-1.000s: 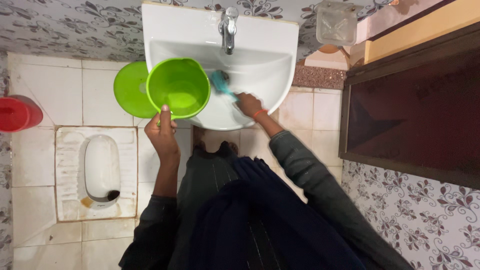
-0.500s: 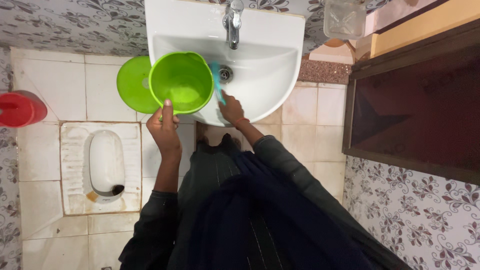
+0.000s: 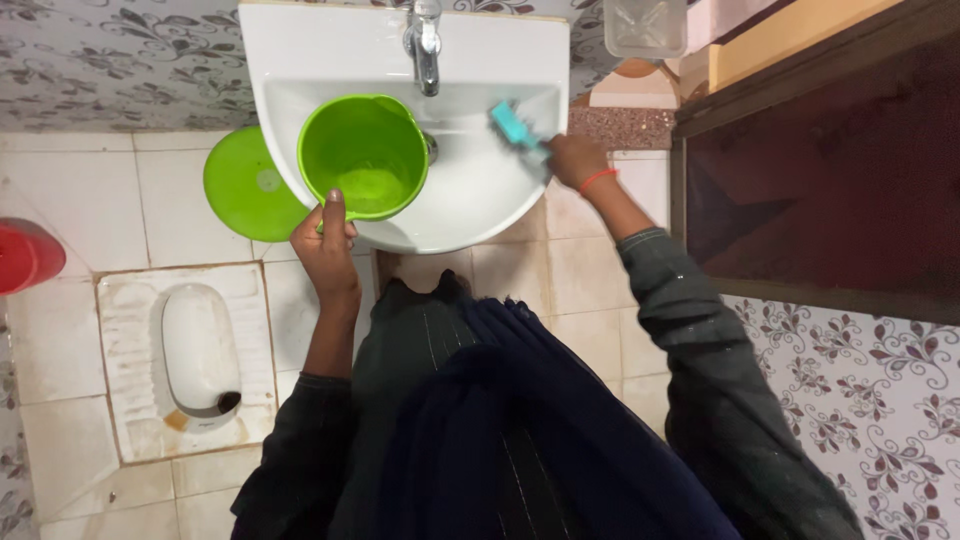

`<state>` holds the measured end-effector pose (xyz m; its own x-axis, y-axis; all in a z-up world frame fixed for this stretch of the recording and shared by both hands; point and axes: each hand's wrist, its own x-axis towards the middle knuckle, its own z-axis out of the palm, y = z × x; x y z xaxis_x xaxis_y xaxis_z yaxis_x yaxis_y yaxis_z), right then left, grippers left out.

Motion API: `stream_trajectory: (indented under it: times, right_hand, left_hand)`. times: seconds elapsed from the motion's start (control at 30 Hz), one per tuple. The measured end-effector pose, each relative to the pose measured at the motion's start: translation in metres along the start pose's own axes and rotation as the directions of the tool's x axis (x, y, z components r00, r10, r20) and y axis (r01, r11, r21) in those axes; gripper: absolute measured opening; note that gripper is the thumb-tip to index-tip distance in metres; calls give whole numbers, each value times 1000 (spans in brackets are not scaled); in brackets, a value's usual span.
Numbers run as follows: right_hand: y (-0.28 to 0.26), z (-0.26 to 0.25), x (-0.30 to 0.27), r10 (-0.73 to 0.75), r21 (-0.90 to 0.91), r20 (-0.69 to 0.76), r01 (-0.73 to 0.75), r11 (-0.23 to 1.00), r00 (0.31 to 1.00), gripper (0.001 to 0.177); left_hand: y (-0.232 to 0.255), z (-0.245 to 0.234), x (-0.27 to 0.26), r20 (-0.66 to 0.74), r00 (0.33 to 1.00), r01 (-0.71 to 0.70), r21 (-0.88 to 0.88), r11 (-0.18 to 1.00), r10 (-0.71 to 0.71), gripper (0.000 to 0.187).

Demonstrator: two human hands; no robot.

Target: The person holds a green bowl in their left hand and uses a blue scrub brush in their right hand to scrub the inside of a white bathroom sink. They repeatedly rinse the brush under the running tap and continue scrubbing the sink basin.

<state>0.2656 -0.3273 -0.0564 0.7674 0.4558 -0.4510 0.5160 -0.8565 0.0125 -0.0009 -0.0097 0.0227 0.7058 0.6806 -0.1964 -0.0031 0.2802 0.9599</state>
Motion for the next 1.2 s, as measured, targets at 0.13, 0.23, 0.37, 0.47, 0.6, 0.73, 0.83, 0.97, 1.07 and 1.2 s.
stream_trajectory:
  times: [0.13,0.23,0.37,0.47,0.6,0.73,0.83,0.97,1.07,1.2]
  right_hand:
    - [10,-4,-19,54,-92,-166,-70,993,985,34]
    - [-23,28,-24,-1,15,33,0,1000,999,33]
    - [-114,47,-57,-426,608,26,324,725,904,52]
    - [-168,18,-96,-285,646,177,108,756,942,50]
    - [-169,0,-129,-206,515,126,113,850,970,53]
    - [-92,3,-158,-43,356,32,29,934,999,53]
    - [-43,-12,-173,158,279,-49,-138,950,986,51]
    - [-12,-36,-177,289,308,-213,-217,926,933,49]
    - [-14,-31,-181,264,347,-279,-160,924,923,49]
    - [-44,1,-196,217,311,-150,-162,937,965,52]
  left_hand:
    - [5,8,0,38,998,-54,53,997,52,48]
    - [6,8,-1,35,998,-44,21,999,44,46]
    - [3,3,-2,6,999,-54,-9,998,54,47]
    - [0,2,1,-39,998,-57,-37,998,56,47]
    - [0,0,5,-65,997,-37,-11,999,36,44]
    - [3,-5,1,-36,998,-44,23,999,45,47]
    - [2,-7,-1,-43,999,-23,68,997,26,49]
    - [0,-4,-4,-19,999,-40,96,995,42,49]
    - [3,-2,-7,-6,999,-41,122,992,42,50]
    - [6,5,-8,2,1000,-30,50,998,30,45]
